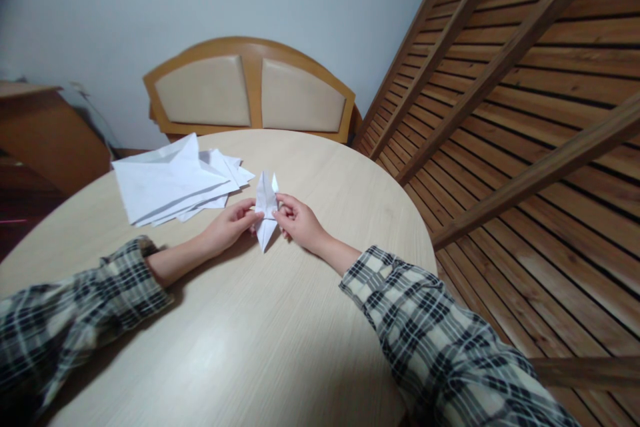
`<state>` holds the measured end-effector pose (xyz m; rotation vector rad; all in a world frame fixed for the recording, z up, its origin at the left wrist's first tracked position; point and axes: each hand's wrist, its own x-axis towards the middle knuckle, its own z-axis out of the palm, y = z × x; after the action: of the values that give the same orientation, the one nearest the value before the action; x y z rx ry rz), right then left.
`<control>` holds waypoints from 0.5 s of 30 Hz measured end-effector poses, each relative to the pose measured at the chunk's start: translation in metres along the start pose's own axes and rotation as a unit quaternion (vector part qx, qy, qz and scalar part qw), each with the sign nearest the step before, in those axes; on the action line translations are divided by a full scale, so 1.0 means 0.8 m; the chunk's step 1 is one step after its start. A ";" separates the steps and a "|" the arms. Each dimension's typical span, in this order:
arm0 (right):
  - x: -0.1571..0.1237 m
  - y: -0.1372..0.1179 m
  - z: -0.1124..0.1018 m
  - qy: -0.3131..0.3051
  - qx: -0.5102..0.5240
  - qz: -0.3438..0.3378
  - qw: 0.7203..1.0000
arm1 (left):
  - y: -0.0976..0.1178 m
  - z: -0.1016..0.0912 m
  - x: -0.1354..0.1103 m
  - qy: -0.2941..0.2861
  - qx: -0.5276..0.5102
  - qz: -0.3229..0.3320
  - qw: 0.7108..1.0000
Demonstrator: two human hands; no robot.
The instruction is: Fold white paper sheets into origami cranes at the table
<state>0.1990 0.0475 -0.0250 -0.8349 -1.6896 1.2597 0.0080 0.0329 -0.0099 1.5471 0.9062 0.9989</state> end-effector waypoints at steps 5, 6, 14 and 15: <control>-0.001 -0.005 0.000 -0.004 -0.008 0.008 1.000 | 0.001 -0.001 0.000 0.002 0.006 0.000 1.000; -0.001 -0.007 0.000 -0.005 -0.009 0.010 1.000 | 0.000 -0.001 0.001 0.004 0.007 0.000 1.000; -0.004 -0.014 0.002 -0.022 -0.019 0.012 1.000 | -0.006 0.000 0.001 0.013 -0.017 -0.012 1.000; -0.005 -0.014 0.002 -0.022 -0.019 0.012 0.999 | -0.006 0.000 0.002 0.012 -0.017 -0.011 1.000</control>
<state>0.1989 0.0407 -0.0154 -0.8582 -1.7487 1.2749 0.0080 0.0350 -0.0148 1.4960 0.9170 1.0138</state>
